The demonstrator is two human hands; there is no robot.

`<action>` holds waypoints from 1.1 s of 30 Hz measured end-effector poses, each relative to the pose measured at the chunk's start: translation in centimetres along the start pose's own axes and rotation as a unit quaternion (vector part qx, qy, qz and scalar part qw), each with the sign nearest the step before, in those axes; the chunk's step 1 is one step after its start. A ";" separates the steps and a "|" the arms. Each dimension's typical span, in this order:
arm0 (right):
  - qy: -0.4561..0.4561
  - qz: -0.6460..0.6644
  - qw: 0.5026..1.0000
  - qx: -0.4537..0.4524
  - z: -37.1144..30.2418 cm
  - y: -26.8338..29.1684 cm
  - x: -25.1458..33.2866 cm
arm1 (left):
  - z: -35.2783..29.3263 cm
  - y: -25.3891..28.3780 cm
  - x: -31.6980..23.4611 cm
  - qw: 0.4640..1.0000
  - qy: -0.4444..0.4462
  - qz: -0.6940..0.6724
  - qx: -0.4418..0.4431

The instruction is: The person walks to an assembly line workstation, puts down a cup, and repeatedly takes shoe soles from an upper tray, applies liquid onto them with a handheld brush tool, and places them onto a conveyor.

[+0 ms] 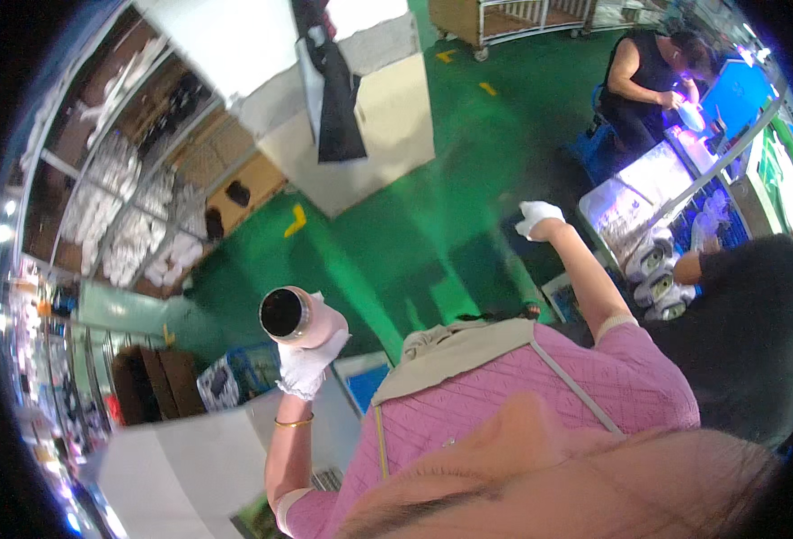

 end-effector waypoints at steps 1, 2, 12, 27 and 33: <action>-0.021 -0.002 1.000 0.002 1.4 2.7 -1.3 | 4.0 -0.4 -1.4 0.999 -0.022 0.036 0.018; -0.023 0.005 0.999 -0.027 3.4 4.0 -3.3 | 8.0 -1.2 -1.9 0.999 -0.026 0.023 0.035; -0.233 0.006 0.964 0.130 14.8 -1.2 -19.6 | 42.2 -18.2 -2.4 0.967 -0.120 0.053 0.218; -0.300 0.261 0.864 0.309 41.4 8.4 -38.0 | 83.3 -58.7 -7.5 0.947 -0.133 -0.064 0.285; -0.202 0.200 0.934 0.217 64.9 19.6 -52.9 | 99.8 -72.8 -11.8 0.930 -0.040 -0.229 0.283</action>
Point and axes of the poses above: each hand's wrist, its own z-axis towards the middle knuckle, its own y-axis out of the back of the hand, x = y × z, the point moved 1 cm from there along z, towards the middle knuckle
